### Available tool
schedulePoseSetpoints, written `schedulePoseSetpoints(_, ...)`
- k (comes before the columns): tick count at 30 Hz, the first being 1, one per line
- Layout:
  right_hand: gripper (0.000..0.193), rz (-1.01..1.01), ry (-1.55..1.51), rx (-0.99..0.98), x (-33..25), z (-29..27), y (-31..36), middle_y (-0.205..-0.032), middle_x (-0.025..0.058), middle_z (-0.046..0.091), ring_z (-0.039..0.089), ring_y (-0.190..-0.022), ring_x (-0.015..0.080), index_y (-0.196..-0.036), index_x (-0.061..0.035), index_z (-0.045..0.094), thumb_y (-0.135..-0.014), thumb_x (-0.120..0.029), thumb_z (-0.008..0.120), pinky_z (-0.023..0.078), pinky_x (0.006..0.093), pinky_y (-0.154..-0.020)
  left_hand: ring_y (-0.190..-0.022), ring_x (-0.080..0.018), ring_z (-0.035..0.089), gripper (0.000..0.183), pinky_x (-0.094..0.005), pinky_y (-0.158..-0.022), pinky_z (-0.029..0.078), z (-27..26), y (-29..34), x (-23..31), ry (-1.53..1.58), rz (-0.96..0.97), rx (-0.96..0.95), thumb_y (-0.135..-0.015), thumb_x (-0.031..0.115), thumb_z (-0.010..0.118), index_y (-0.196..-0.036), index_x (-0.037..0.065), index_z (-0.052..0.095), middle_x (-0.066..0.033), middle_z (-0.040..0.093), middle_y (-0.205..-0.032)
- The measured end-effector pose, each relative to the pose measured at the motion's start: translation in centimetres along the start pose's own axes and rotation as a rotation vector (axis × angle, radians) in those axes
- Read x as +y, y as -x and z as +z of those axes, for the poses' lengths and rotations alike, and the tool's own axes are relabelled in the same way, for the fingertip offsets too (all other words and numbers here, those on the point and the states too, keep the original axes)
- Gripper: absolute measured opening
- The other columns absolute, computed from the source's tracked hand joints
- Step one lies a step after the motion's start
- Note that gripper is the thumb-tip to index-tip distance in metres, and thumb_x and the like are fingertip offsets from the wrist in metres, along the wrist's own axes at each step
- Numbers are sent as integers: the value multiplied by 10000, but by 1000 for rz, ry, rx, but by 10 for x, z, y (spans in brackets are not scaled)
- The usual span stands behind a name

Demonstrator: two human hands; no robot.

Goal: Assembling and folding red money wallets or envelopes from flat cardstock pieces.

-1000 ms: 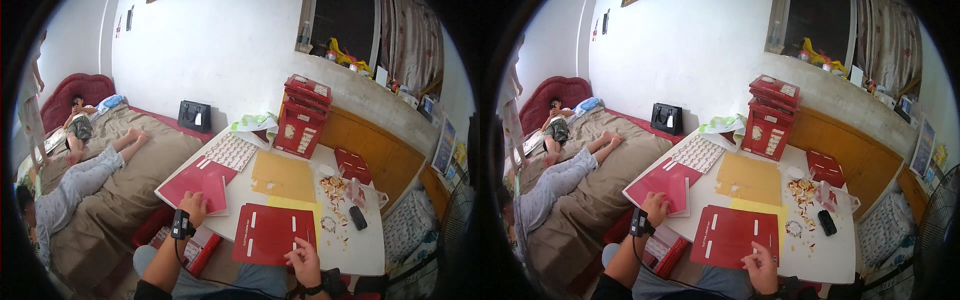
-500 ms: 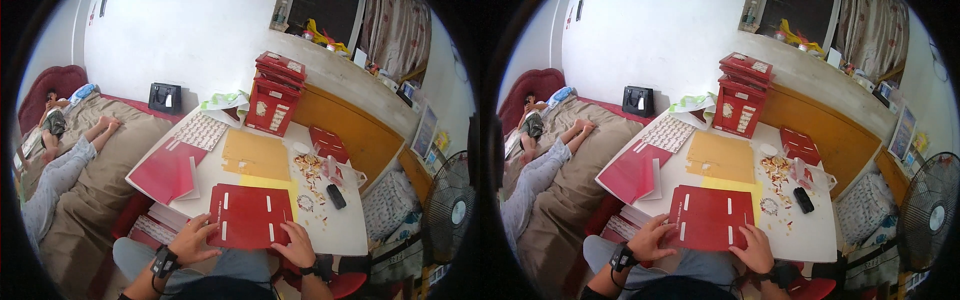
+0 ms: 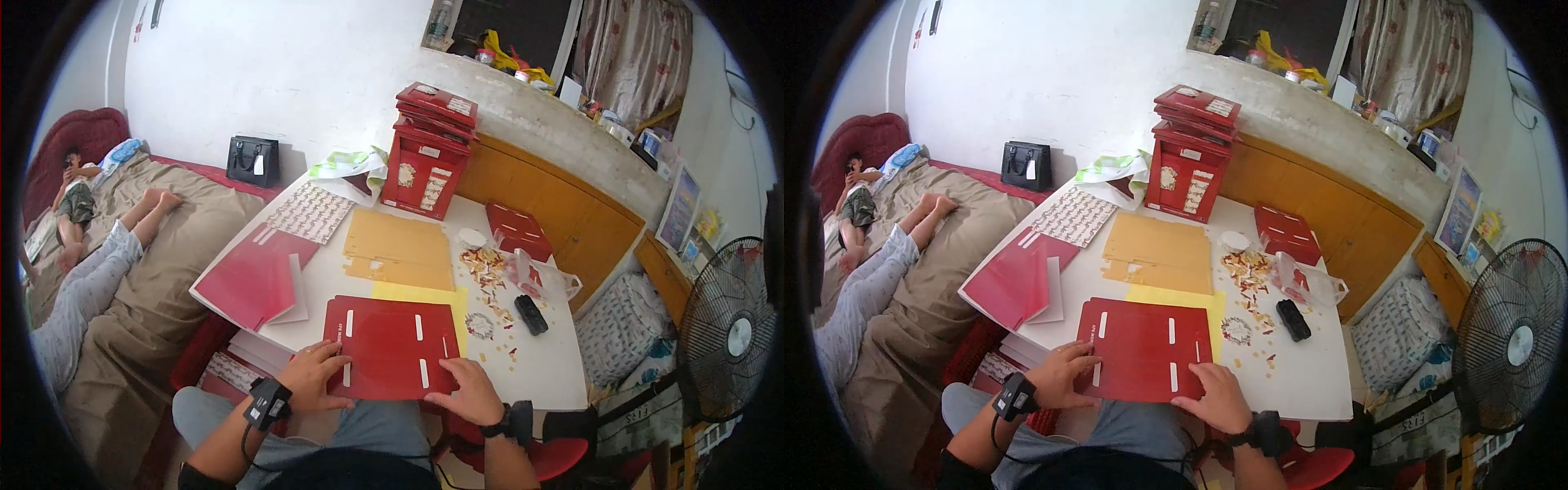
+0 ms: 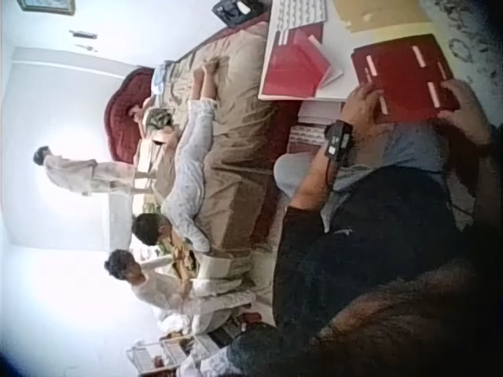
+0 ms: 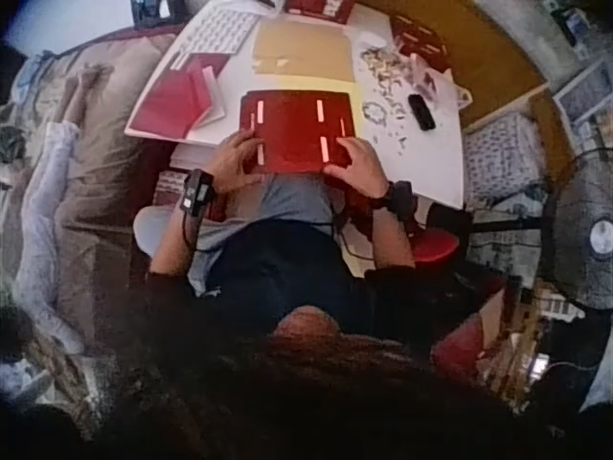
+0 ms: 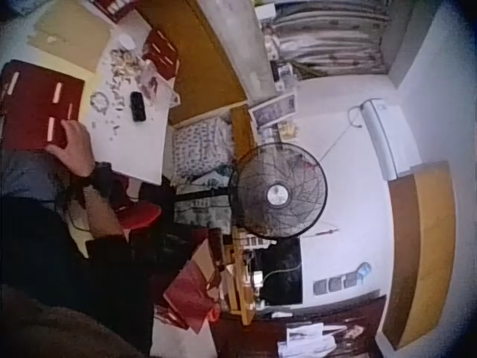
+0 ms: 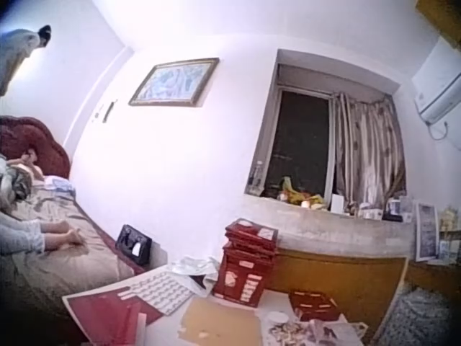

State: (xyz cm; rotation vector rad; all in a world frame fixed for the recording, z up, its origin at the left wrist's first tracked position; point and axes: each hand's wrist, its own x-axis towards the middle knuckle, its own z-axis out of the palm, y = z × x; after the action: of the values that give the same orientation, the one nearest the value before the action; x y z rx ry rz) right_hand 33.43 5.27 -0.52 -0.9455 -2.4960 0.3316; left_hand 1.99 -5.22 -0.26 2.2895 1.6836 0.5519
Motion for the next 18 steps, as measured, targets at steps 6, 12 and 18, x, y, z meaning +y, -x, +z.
schedulePoseSetpoints(6,515,385,-346,12,27,4,-26,-917,132,643,626,-794,207,-1091,33,617,-764,-339,755,511,329,-708,-1335,-406,321,906,-491,-1093,297,13,-22,-4,-121,28,30,-653,557,763,-1351,86,431,-239,378,-1405)
schedulePoseSetpoints(12,406,492,-402,-64,58,11,-43,-854,130,679,654,-759,223,-1032,16,660,-771,-289,722,514,336,-718,-1357,-410,278,993,-492,-1107,266,23,-27,-10,-100,21,4,-634,634,748,-1366,52,412,-249,363,-1416)
schedulePoseSetpoints(18,291,515,-134,-61,75,1,-66,-722,77,651,634,-684,151,-953,-4,682,-773,-230,715,498,277,-641,-1335,-422,307,945,-510,-1099,278,22,-24,-8,-121,26,42,-651,569,760,-1354,43,412,-248,370,-1406)
